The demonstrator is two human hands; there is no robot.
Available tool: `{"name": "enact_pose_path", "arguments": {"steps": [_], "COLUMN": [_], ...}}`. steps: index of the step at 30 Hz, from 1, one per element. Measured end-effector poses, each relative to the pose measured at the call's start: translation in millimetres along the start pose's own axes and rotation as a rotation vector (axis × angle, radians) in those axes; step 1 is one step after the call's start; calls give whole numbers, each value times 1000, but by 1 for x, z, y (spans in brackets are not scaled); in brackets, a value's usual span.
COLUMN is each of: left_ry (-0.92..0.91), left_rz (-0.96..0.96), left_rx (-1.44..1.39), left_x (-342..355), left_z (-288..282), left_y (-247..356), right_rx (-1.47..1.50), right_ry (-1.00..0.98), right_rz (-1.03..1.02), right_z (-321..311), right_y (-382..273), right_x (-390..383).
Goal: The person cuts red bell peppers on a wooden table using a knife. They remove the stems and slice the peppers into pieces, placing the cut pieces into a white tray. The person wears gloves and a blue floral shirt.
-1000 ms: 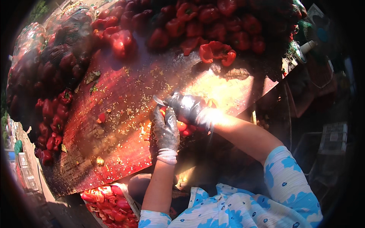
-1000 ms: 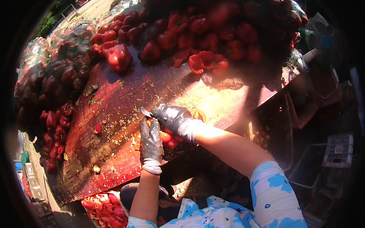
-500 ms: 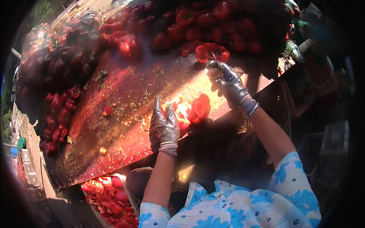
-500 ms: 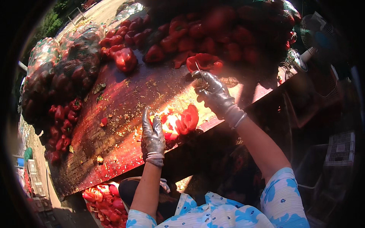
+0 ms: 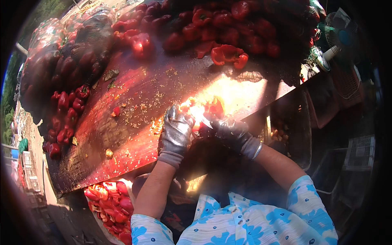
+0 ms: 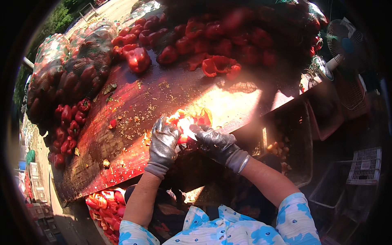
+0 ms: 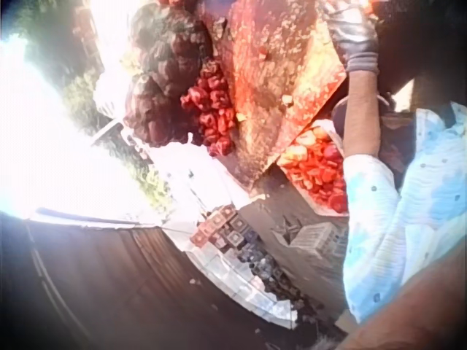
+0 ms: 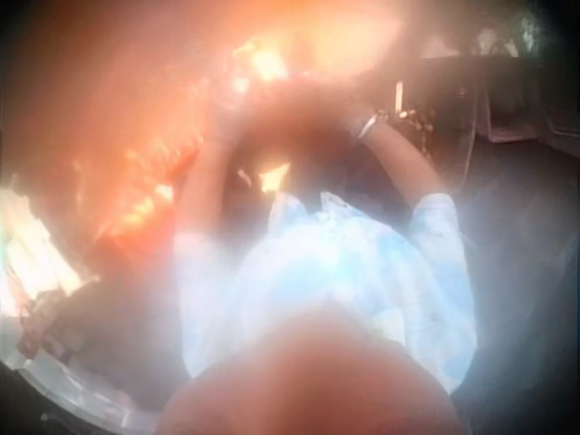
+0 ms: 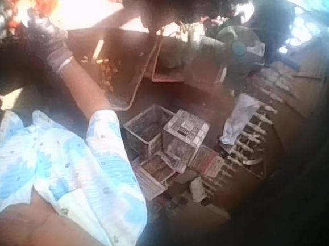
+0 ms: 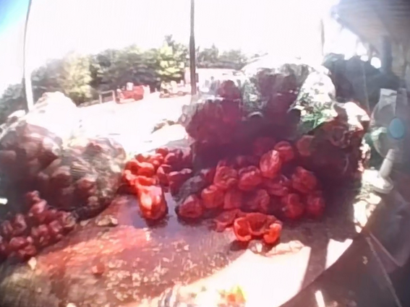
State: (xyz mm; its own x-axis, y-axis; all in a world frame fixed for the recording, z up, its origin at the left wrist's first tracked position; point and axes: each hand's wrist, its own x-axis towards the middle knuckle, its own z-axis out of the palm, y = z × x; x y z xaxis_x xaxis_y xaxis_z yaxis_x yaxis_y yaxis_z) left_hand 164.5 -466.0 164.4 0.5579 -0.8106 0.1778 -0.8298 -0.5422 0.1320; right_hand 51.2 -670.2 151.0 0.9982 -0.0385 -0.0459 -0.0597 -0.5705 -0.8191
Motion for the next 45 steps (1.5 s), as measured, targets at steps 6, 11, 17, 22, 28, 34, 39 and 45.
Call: {"name": "enact_pose_path", "arguments": {"steps": [6, 11, 17, 22, 28, 34, 39, 45], "left_ry": [24, -83, 202, 711, 1671, 547, 1402, 1304], "left_rz": [70, -161, -355, -537, -938, -2276, -1350, -714], "left_rx": [-175, -912, -1307, -1731, -1427, -645, -239, -1485], "left_x": [-6, -27, -103, -249, -509, -610, -539, -407], "left_z": [12, 3, -78, -124, -107, -57, -57, -116], "left_y": [-35, -59, -60, -65, -21, 2, 24, 76], "right_rx": [-582, -289, -7, 34, -472, -193, 248, 634], "right_ry": [-85, -104, -250, -364, 19, -208, -609, -916], "right_rz": [-295, -370, -39, -169, -692, -668, -452, 326], "right_z": [20, 0, -25, -24, -9, 76, 147, 208], "right_y": [21, 6, -66, -121, -101, -198, -274, -309], "right_x": [25, 30, 34, 27, 31, -2, -41, -85]}}
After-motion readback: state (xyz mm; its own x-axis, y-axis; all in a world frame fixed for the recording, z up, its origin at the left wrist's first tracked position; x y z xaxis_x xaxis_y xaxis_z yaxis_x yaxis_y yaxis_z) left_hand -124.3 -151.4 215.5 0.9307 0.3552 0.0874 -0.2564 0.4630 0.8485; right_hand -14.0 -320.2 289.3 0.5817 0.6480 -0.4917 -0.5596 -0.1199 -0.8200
